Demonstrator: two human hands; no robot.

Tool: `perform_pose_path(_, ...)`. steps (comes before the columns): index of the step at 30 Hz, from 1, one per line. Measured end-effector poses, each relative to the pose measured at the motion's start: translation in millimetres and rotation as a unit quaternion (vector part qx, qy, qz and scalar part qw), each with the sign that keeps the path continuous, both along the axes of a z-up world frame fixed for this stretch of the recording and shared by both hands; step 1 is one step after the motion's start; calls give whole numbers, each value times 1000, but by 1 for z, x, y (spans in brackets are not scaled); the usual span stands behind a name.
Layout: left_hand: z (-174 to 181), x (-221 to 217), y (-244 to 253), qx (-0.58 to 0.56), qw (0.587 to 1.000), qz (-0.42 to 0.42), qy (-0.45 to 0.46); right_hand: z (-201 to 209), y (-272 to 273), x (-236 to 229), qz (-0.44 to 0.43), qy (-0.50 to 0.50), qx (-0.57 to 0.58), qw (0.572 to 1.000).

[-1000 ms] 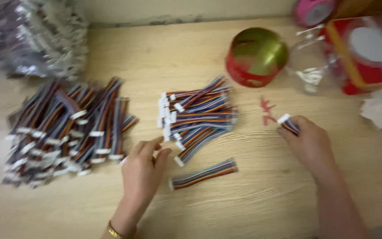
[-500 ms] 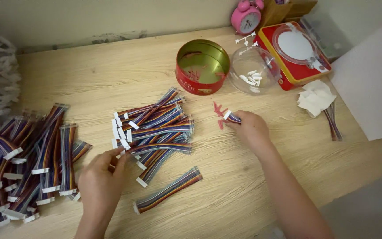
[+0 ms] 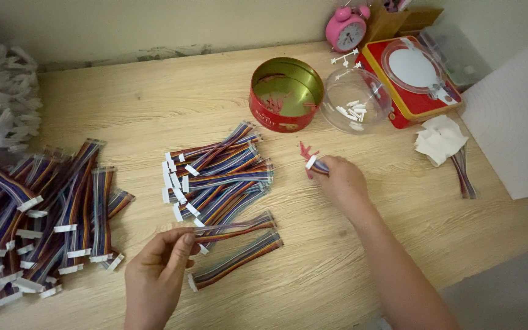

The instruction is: The person assembles flat ribbon cables by inserting white plastic connectors onto the ends of the wires. They pick up a cable, slide a connector on, and place the finished assembly into a growing pile on the wooden table.

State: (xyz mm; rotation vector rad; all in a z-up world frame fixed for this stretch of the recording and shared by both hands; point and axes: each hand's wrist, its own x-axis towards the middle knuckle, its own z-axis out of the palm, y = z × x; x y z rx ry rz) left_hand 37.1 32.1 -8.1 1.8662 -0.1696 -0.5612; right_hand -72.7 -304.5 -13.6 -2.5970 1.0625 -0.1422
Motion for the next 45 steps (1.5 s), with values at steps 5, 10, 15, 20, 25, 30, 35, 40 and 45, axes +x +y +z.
perform_pose_path(5,-14,-7,4,-45,999,-1,-6,-2,3,10,-2,74,14,997)
perform_pose_path(10,2,-11,0,-14,1000,6,-9,-4,-6,8,3,67,18,998)
perform_pose_path(15,-16,-8,6,-75,994,5,79,8,-8,-7,-29,-19,152,988)
perform_pose_path(20,-17,-8,-2,-86,989,27,118,43,38,-18,8,-213,345,914)
perform_pose_path(25,-28,-11,-3,-224,958,38,174,48,83,-22,0,-191,429,883)
perform_pose_path(30,-24,-13,-8,-280,920,46,271,39,111,-19,105,-135,529,831)
perform_pose_path(35,-23,-16,-11,-285,911,62,291,35,130,-11,147,-92,541,823)
perform_pose_path(40,-23,-19,-11,-309,901,62,299,35,138,-5,130,-75,564,812)
perform_pose_path(45,-26,-21,-11,-311,901,60,296,28,141,-7,141,-107,521,835)
